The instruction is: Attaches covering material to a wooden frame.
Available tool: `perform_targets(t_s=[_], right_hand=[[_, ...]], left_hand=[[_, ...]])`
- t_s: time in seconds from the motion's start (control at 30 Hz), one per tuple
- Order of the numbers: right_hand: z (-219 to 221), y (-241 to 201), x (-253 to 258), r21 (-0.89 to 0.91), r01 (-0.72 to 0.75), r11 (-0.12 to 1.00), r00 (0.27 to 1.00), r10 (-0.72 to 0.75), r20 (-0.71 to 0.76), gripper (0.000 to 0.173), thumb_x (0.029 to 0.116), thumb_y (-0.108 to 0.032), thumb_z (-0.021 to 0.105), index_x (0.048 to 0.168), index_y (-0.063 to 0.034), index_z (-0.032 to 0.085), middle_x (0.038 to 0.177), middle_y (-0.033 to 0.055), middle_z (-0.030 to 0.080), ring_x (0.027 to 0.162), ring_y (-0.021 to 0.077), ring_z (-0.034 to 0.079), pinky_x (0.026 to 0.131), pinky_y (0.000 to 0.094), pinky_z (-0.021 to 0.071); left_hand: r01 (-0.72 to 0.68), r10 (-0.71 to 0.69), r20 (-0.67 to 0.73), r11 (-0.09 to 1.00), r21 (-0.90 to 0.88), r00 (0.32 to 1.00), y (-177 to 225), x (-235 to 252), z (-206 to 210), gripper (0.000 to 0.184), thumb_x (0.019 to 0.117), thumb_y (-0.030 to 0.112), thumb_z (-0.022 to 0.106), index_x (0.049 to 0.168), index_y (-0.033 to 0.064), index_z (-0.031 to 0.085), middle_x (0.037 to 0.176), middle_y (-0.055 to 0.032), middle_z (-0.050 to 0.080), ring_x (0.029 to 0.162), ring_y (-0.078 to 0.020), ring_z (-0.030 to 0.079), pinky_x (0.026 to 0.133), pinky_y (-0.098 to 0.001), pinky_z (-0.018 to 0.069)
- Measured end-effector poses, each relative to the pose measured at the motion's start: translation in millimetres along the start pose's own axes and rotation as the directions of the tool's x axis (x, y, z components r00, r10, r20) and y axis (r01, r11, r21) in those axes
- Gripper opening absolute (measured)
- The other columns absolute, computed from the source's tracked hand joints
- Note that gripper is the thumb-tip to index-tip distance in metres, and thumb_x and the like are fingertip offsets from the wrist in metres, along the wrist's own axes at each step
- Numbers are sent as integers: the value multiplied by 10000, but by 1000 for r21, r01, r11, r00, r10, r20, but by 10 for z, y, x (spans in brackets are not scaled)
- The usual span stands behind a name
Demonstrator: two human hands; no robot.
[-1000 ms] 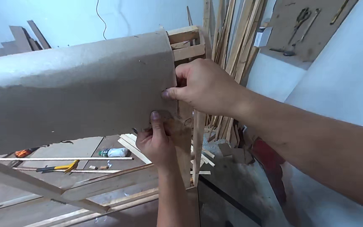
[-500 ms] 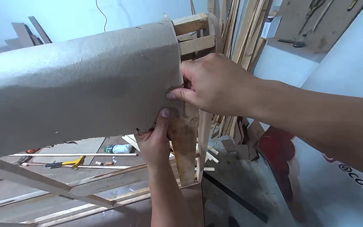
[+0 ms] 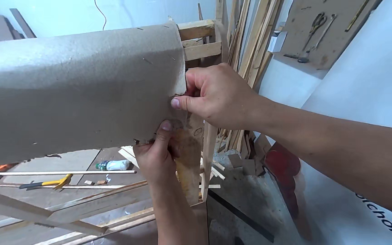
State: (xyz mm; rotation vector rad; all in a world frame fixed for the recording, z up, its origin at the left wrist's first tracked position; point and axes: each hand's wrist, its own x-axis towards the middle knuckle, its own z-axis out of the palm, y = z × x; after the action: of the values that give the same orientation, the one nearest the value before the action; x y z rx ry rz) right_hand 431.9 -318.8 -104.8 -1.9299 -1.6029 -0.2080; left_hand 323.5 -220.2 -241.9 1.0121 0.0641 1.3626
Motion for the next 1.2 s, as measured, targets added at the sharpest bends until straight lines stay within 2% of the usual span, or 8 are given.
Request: perform_targets(t_s=[0.2,0.33,0.43,0.63,0.73,0.87,1.03,1.2], right_hand=[[-8,23,-2,17,34,999,999,-34,11,284,976,-399,702,811,-180,631,656,-77,605,571,42,573,532,284,484],[-23,-40,-232,-300,124,946,989,-143,-43,344,1021,-449,601,836,-165,658,647,-55,560,575,85,562,528,311,473],[108,-117,-411,-409,32,912,991,-81,-104,325,1008,-431,610,833,-164,675,637,-29,582,586,138,607,518,364,492],[446,-245,-499,-299,-149,942,945,47,-323,343,971,-424,677,835,-111,646,639,9,577,554,167,606,482,355,502],[483,-122,-437,-256,-60,965,931,-38,-362,344,981,-385,675,773,-118,610,605,-2,539,522,145,556,465,333,455],[292,26,-342,-173,134,976,964,-169,-206,299,1003,-354,646,768,-170,618,592,-71,525,519,51,512,470,268,409],[249,175,-243,-11,355,935,922,-352,-163,315,987,-239,671,695,-144,598,567,-74,486,489,12,441,442,221,340],[270,220,-203,37,410,911,897,-396,-194,303,968,-186,686,684,-123,601,576,-61,498,499,6,443,448,206,337]], left_hand=[[-44,43,16,993,113,999,-5,-2,-16,104,986,165,689,927,80,696,597,-30,607,388,-99,512,351,-239,465],[-191,198,-41,971,146,979,-61,-40,18,149,989,244,702,909,118,704,617,9,616,427,-81,533,377,-226,475],[-291,301,-123,953,89,946,-87,-48,79,114,985,203,706,972,90,704,706,2,659,484,-74,558,417,-227,493],[-275,268,-131,961,-39,955,-73,-38,132,95,985,141,690,1033,60,699,796,-34,692,557,-79,601,485,-217,522],[-314,303,-139,947,-63,943,-156,-11,128,96,1009,156,657,1009,67,692,734,-7,647,488,-50,531,430,-183,471],[-336,324,-161,940,-53,932,-174,-16,165,124,1038,145,605,995,59,684,730,-11,651,496,-57,546,435,-191,478],[-206,221,-301,975,80,928,-63,-137,316,171,1047,237,616,984,96,690,745,7,653,502,-44,552,431,-168,469],[-337,314,-192,936,-100,930,-206,-26,217,130,1030,150,619,995,47,689,735,-17,660,493,-58,550,433,-196,488]])
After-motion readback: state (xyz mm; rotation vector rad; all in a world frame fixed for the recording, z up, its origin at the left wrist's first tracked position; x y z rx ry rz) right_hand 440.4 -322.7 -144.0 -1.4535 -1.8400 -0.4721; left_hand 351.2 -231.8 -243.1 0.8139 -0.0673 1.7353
